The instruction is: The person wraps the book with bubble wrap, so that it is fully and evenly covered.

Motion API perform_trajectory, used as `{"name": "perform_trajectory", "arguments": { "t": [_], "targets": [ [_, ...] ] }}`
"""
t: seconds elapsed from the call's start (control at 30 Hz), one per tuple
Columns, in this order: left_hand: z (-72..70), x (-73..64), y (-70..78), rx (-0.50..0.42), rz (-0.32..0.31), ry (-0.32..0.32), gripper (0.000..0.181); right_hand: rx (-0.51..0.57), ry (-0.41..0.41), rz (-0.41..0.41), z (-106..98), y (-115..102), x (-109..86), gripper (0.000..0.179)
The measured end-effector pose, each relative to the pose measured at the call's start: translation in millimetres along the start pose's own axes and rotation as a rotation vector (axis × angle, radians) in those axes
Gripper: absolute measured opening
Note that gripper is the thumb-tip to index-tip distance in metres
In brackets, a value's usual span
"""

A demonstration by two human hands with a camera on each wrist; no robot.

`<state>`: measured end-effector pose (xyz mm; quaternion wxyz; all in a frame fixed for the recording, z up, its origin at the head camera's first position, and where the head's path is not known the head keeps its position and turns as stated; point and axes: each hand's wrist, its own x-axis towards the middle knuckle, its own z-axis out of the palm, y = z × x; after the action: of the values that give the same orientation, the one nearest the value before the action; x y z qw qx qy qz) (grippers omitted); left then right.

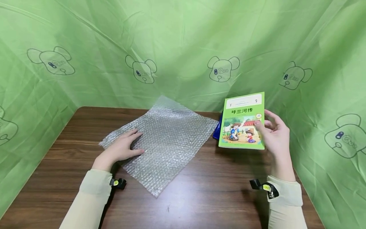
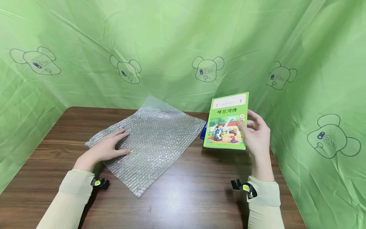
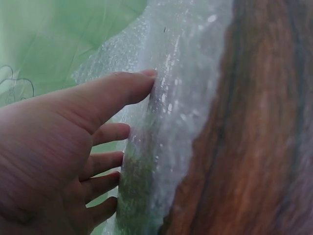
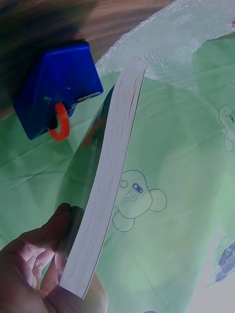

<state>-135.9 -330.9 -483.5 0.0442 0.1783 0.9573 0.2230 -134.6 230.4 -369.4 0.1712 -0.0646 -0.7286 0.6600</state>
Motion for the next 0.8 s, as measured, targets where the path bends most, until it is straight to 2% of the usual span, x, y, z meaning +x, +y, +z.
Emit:
{"name": "perform_trajectory", "arguments": {
  "t": [0.33, 0.8],
  "targets": [
    [1.3, -0.9, -1.8, -0.011, -0.01, 0.017, 0.086, 0.088, -0.027, 0.014, 3, 5, 8.0, 0.065],
    [-2.5, -3.0, -0.6, -0.016, -0.023, 0.014, 0.085, 0.14, -0.144, 0.034, 33, 8, -3.6, 0.065]
  ]
}}
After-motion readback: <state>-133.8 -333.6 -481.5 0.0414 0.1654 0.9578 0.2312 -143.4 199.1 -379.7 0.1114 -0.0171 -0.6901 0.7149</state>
